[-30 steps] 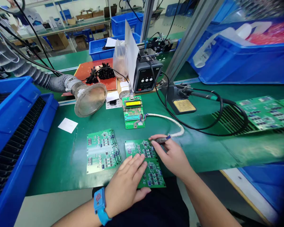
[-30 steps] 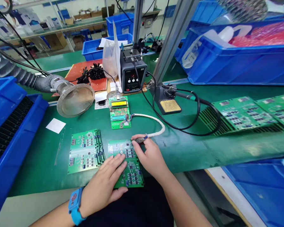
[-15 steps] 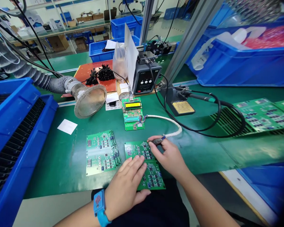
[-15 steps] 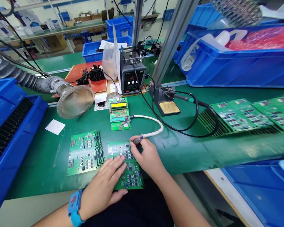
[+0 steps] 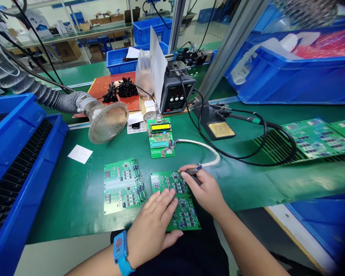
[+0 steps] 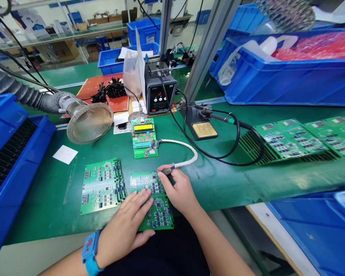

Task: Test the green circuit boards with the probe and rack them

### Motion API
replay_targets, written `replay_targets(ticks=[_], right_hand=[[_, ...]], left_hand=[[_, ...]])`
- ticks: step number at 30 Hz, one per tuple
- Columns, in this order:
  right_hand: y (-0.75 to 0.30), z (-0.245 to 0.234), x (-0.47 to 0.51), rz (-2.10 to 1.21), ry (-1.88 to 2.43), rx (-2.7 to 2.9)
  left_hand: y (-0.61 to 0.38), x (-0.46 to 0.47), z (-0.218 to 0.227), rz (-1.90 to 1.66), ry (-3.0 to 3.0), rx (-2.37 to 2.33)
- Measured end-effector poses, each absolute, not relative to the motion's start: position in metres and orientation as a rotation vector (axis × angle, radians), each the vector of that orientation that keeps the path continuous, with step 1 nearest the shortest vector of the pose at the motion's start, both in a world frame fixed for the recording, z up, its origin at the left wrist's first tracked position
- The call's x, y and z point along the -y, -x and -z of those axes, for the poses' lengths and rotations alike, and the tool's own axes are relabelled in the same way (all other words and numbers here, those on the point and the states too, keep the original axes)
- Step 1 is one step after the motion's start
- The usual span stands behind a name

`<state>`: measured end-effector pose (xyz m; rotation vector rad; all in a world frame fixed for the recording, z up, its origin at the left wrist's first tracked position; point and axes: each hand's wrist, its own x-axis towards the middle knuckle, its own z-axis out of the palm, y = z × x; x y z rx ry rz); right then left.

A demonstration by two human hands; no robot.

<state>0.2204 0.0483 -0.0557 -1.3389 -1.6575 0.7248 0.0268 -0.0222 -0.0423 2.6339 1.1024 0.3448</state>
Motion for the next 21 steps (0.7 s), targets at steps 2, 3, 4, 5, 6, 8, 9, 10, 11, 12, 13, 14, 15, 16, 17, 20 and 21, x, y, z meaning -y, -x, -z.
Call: replay_targets(ticks=[2,3,4,5,6,8,9,10,11,12,13,14,15,16,17,20,21], right_hand=[[-0.2215,0.0569,-0.0481,-0.751,1.339,1.650],[-0.2219,0.0572,-0.0480,-0.762,1.340,1.647],[-0.2221,0.0573,-0.0479,-0.772,1.342,1.644],[-0.2223,0.0573,-0.0478,-0.778,1.344,1.642],[-0.2222,0.0572,-0.0478,-0.780,1.348,1.640],[-0.2218,0.0571,-0.0479,-0.778,1.354,1.640],[-0.2215,0.0571,-0.0480,-0.775,1.358,1.640],[-0.2212,0.0573,-0.0482,-0.771,1.362,1.639],[-0.2208,0.0574,-0.0483,-0.769,1.366,1.638],[-0.2205,0.0575,-0.0485,-0.768,1.371,1.636],[-0.2202,0.0575,-0.0486,-0.766,1.374,1.635],[-0.2199,0.0572,-0.0486,-0.764,1.378,1.636],[-0.2197,0.0567,-0.0487,-0.760,1.382,1.638],[-0.2195,0.0560,-0.0487,-0.756,1.387,1.639],[-0.2193,0.0552,-0.0486,-0.751,1.391,1.642],[-0.2189,0.0528,-0.0485,-0.745,1.400,1.646],[-0.2187,0.0522,-0.0484,-0.743,1.402,1.646]], left_hand=[[-0.0261,0.0234,0.0434,-0.364,-2.611,-1.095],[-0.0256,0.0243,0.0440,-0.382,-2.597,-1.088],[-0.0248,0.0252,0.0445,-0.404,-2.581,-1.080],[-0.0240,0.0261,0.0450,-0.431,-2.564,-1.072],[-0.0232,0.0270,0.0453,-0.459,-2.547,-1.063],[-0.0218,0.0281,0.0456,-0.501,-2.515,-1.051],[-0.0214,0.0283,0.0457,-0.512,-2.504,-1.047],[-0.0211,0.0284,0.0456,-0.516,-2.494,-1.045],[-0.0210,0.0284,0.0456,-0.517,-2.487,-1.043],[-0.0211,0.0282,0.0455,-0.517,-2.481,-1.042],[-0.0213,0.0281,0.0454,-0.518,-2.476,-1.042],[-0.0216,0.0279,0.0453,-0.520,-2.472,-1.041],[-0.0219,0.0278,0.0451,-0.522,-2.468,-1.043],[-0.0221,0.0277,0.0449,-0.521,-2.465,-1.043],[-0.0223,0.0276,0.0445,-0.516,-2.462,-1.044],[-0.0226,0.0278,0.0437,-0.488,-2.458,-1.050],[-0.0226,0.0279,0.0437,-0.480,-2.460,-1.052]])
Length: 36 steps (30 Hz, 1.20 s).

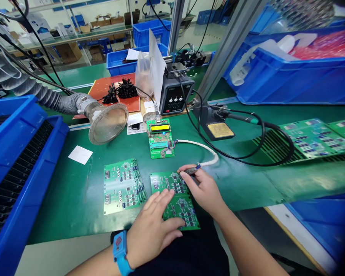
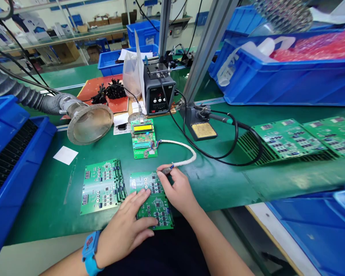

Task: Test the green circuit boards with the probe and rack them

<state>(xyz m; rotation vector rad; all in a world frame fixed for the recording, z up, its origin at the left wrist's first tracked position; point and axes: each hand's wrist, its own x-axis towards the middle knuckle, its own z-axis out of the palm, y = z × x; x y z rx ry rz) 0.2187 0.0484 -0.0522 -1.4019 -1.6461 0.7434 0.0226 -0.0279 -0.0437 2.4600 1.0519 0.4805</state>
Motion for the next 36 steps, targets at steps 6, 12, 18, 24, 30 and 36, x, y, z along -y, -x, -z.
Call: replay_targets(ticks=[6,12,18,24,30,36], right_hand=[[-0.2184,0.0517,-0.0483,-0.729,1.402,1.652],[-0.2189,0.0511,-0.0482,-0.718,1.403,1.661],[-0.2168,0.0524,-0.0482,-0.679,1.414,1.659],[-0.2152,0.0557,-0.0485,-0.654,1.404,1.641],[-0.2187,0.0555,-0.0482,-0.736,1.376,1.649],[-0.2204,0.0545,-0.0479,-0.764,1.370,1.652]], left_hand=[[-0.0226,0.0288,0.0444,-0.470,-2.470,-1.060],[-0.0231,0.0290,0.0444,-0.489,-2.453,-1.052],[-0.0223,0.0286,0.0452,-0.484,-2.456,-1.050],[-0.0217,0.0280,0.0442,-0.468,-2.470,-1.049],[-0.0217,0.0277,0.0438,-0.468,-2.491,-1.051],[-0.0217,0.0273,0.0444,-0.487,-2.484,-1.044]])
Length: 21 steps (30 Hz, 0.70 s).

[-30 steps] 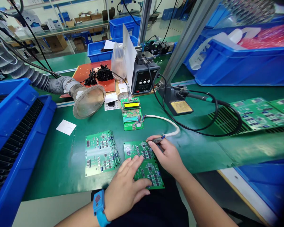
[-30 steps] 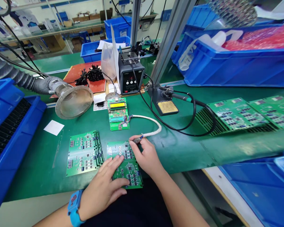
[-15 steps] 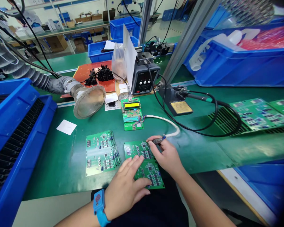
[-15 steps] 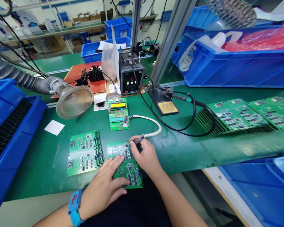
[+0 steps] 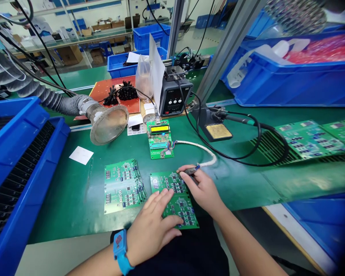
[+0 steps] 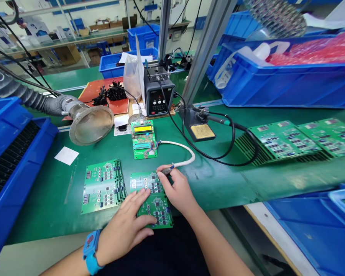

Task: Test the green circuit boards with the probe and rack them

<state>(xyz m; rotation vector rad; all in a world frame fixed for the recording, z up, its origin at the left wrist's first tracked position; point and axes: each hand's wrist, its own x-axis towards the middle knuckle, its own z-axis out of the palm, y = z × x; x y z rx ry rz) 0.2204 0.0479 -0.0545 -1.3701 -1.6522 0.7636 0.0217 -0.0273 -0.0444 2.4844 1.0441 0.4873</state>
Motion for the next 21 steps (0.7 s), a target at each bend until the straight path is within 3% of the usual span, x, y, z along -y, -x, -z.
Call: replay_targets(ticks=[21], right_hand=[[-0.2198,0.0561,-0.0475,-0.744,1.377,1.652]], left_hand=[[-0.0217,0.0259,0.0399,-0.411,-2.454,-1.036]])
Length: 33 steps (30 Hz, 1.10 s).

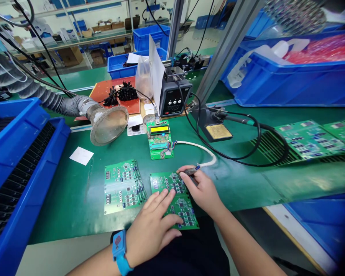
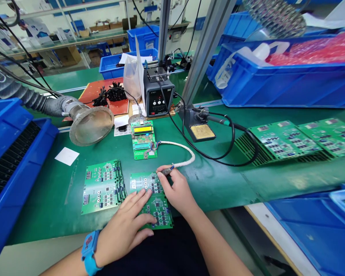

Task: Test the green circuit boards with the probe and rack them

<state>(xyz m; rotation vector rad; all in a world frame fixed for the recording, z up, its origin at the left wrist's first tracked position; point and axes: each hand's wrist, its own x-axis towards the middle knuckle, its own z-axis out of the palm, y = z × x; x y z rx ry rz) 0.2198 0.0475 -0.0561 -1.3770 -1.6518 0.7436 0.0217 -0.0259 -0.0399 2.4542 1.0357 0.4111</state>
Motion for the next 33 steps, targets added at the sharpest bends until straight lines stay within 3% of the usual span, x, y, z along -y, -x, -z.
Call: replay_targets(ticks=[33], right_hand=[[-0.2182,0.0541,-0.0487,-0.704,1.366,1.670]], left_hand=[[-0.0213,0.0265,0.0409,-0.411,-2.461,-1.032]])
